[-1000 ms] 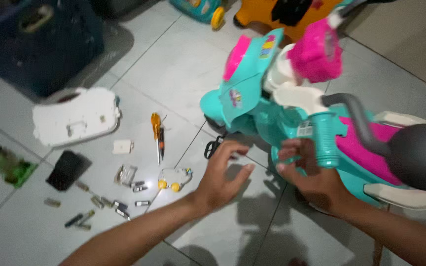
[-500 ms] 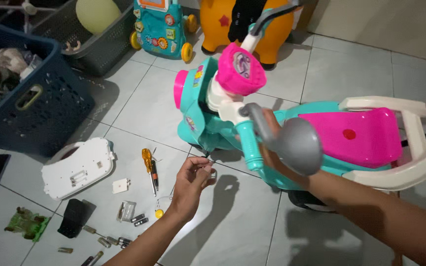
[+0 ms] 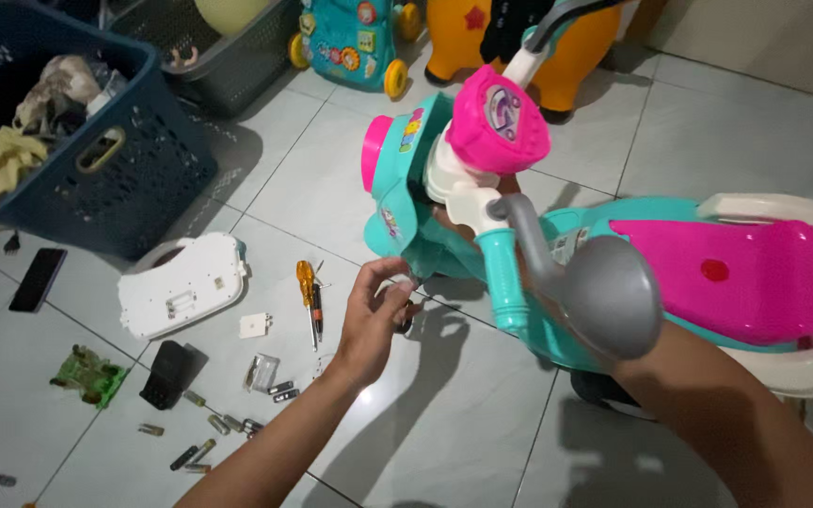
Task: The person assembles and repairs a teal and pink toy scooter. They attach the front body panel, adjust the handlebars, and use a screwdriver to tighten a screw on the pink front cover. They also use a marker to draw on the cover.
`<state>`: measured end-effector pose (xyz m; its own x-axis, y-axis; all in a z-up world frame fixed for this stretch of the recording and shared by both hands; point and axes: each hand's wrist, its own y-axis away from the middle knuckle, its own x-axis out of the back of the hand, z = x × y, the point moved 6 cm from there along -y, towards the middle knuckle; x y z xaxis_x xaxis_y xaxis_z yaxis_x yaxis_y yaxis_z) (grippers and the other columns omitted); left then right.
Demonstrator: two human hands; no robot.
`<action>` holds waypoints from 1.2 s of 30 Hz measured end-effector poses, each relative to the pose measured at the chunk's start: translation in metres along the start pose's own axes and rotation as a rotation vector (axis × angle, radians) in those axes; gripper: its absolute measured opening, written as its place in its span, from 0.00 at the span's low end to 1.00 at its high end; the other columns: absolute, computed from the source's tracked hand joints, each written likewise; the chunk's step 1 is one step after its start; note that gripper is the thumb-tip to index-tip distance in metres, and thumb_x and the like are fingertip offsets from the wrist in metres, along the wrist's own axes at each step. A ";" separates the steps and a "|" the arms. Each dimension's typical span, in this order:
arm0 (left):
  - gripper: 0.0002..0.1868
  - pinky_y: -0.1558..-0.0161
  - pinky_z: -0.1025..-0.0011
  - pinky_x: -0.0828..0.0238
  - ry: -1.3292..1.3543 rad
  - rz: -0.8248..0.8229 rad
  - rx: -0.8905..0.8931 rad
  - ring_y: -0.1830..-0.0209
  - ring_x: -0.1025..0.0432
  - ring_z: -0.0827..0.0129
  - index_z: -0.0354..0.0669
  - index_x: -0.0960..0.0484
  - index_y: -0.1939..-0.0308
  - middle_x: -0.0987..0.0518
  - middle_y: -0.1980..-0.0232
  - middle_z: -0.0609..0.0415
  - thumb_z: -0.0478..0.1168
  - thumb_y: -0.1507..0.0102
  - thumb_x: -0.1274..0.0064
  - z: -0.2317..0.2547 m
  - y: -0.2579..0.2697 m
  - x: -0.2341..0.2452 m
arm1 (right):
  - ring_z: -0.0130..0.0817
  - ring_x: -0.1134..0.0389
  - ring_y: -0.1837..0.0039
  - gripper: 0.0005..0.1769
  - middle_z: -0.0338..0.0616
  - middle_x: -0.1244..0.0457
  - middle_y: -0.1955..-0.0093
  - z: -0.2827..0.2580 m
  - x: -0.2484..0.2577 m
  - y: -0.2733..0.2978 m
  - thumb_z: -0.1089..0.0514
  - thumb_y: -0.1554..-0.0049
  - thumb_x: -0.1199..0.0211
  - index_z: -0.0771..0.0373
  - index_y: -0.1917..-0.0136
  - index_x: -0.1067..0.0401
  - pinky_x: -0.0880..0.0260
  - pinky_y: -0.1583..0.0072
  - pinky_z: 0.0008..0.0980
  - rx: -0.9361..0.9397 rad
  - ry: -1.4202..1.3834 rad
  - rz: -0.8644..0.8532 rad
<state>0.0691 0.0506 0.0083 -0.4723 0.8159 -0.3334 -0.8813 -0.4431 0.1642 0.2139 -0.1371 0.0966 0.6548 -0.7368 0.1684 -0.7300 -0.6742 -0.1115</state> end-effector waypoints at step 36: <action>0.31 0.39 0.60 0.26 -0.948 0.069 -0.882 0.36 0.28 0.47 0.32 0.30 0.33 0.29 0.34 0.38 0.34 0.38 0.37 0.073 -0.036 -0.002 | 0.39 0.30 0.44 0.26 0.49 0.32 0.43 0.000 -0.030 -0.037 0.55 0.40 0.36 0.63 0.32 0.37 0.28 0.46 0.37 0.088 -0.053 -0.075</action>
<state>0.1004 0.0919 0.0712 -0.6611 0.5645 0.4943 -0.7201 -0.2921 -0.6294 0.2214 -0.0903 0.0962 0.7182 -0.6840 0.1280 -0.6601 -0.7278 -0.1860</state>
